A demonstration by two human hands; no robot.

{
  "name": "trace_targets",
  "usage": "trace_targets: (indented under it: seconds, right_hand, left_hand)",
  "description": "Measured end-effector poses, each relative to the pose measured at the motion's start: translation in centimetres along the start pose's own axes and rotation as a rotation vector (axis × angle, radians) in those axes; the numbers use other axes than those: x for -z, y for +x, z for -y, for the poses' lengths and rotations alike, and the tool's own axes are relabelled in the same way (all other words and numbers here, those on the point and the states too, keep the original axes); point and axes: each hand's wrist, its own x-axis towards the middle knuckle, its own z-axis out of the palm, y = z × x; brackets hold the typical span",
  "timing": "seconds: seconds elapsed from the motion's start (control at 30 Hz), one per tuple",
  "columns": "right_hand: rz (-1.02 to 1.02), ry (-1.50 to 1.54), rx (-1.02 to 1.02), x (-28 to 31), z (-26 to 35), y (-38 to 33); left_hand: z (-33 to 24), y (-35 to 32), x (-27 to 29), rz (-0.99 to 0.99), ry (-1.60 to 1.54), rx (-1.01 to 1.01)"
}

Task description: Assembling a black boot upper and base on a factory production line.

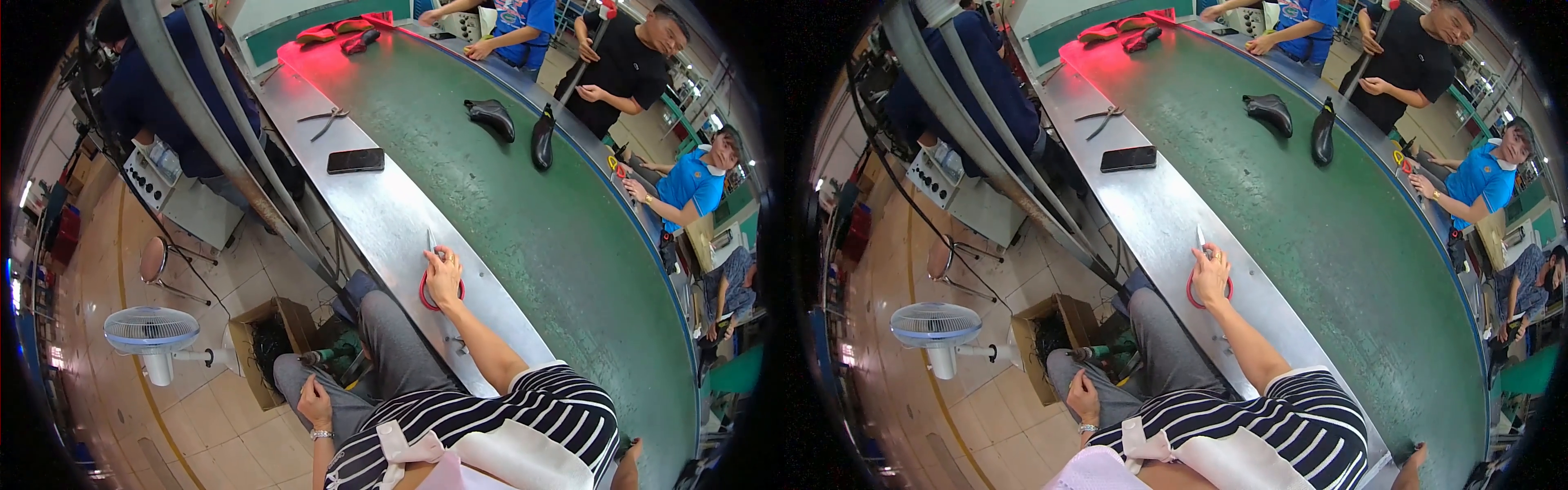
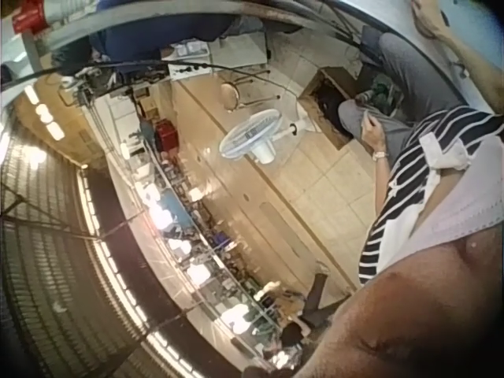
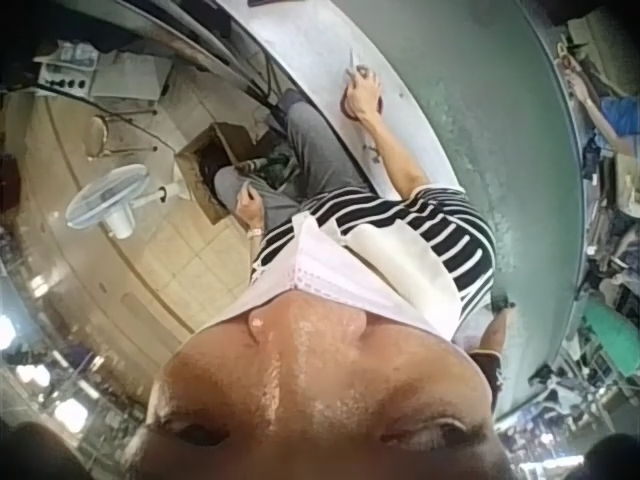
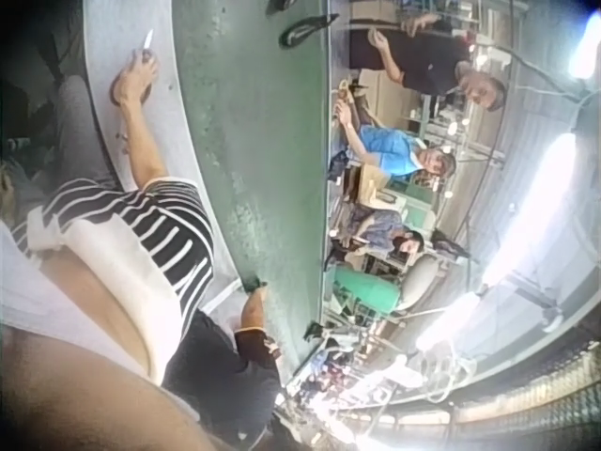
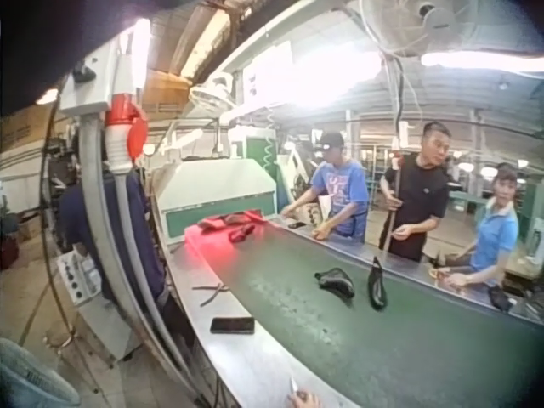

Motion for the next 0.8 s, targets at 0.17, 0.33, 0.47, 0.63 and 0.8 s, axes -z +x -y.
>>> trace_targets:
  seconds: [0.17, 0.33, 0.47, 0.63, 0.8]
  right_hand:
    - [-0.042, 0.079, -0.057, -0.1, -0.4, 0.3]
    - [-0.065, 0.084, -0.118, -0.3, 0.2, 0.4]
    - [-0.026, 0.063, -0.108, 0.1, -0.4, 0.8]
    - [0.09, 0.13, -0.055, 1.1, -0.7, 1.0]
    - [0.101, 0.199, -0.028, 1.4, -1.2, 1.5]
  left_hand:
    - [-0.4, 0.3, -0.6, 0.012, -0.006, 0.005]
    - [0.1, 0.4, -0.9, 0.053, 0.015, 0.037]
    - [0.7, 0.5, -1.7, 0.049, 0.022, 0.004]
    - [1.1, 0.8, -2.2, 0.086, 0.082, 0.055]
    - [1.0, 1.0, -2.1, 0.12, 0.112, 0.068]
